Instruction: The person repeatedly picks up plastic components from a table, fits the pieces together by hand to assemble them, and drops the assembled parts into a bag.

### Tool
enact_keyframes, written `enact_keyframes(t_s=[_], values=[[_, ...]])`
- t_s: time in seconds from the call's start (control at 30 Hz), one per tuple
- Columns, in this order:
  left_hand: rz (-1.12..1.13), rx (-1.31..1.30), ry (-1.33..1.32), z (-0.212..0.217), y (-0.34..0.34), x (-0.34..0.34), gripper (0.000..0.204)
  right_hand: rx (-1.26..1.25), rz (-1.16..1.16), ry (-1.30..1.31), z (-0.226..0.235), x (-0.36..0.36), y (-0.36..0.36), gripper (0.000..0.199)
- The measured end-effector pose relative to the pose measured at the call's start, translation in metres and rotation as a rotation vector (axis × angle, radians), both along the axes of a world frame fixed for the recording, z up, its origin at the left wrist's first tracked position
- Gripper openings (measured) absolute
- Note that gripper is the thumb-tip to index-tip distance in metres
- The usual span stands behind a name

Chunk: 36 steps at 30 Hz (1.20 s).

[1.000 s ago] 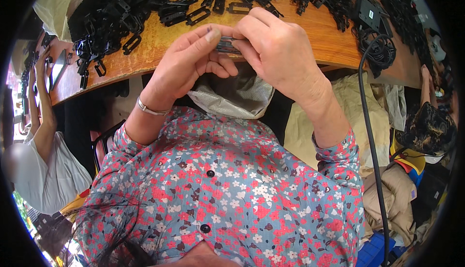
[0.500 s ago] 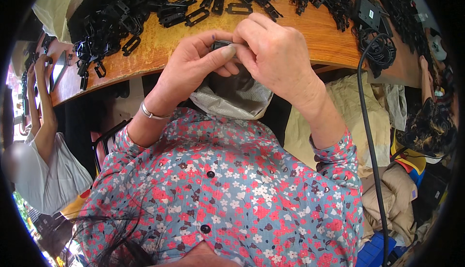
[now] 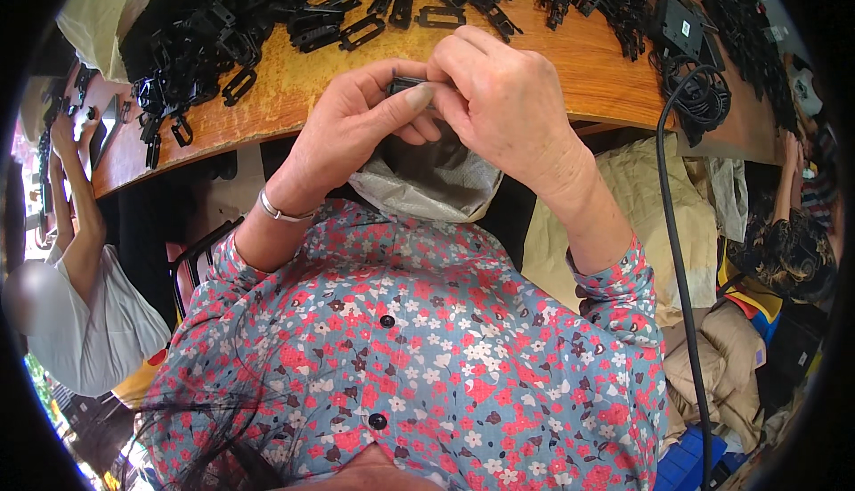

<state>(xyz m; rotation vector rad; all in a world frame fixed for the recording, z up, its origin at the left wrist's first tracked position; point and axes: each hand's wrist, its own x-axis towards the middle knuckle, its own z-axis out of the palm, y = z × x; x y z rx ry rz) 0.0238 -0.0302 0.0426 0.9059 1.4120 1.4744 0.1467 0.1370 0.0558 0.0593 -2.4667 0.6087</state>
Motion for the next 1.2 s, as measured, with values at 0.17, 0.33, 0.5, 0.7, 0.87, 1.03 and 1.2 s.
enact_keyframes(t_s=[0.17,0.33,0.5,0.7,0.87,1.03,1.2], values=[[-0.019,0.012,0.017,-0.0007,-0.0001,-0.0012,0.036,-0.011,-0.004,-0.011,0.0001,-0.0002,-0.0004,0.015],[-0.006,0.034,-0.034,-0.0012,-0.0006,-0.0014,0.036,-0.008,-0.029,0.043,-0.0004,-0.0018,-0.0023,0.015],[0.035,0.064,-0.043,-0.0028,-0.0009,-0.0003,0.036,-0.022,-0.031,0.064,-0.0023,-0.001,-0.0019,0.017],[0.116,0.064,-0.019,-0.0028,-0.0026,-0.002,0.028,-0.024,-0.034,0.055,-0.0017,0.0014,-0.0052,0.019],[0.12,0.048,0.004,-0.0014,-0.0034,-0.0022,0.025,-0.022,-0.035,0.041,-0.0023,0.0031,-0.0066,0.019],[0.118,0.05,0.011,0.0003,-0.0041,-0.0015,0.025,-0.033,-0.027,0.044,-0.0019,0.0035,-0.0069,0.019],[0.111,0.056,0.005,-0.0017,-0.0038,-0.0025,0.025,-0.024,-0.026,0.04,-0.0028,0.0041,-0.0061,0.018]])
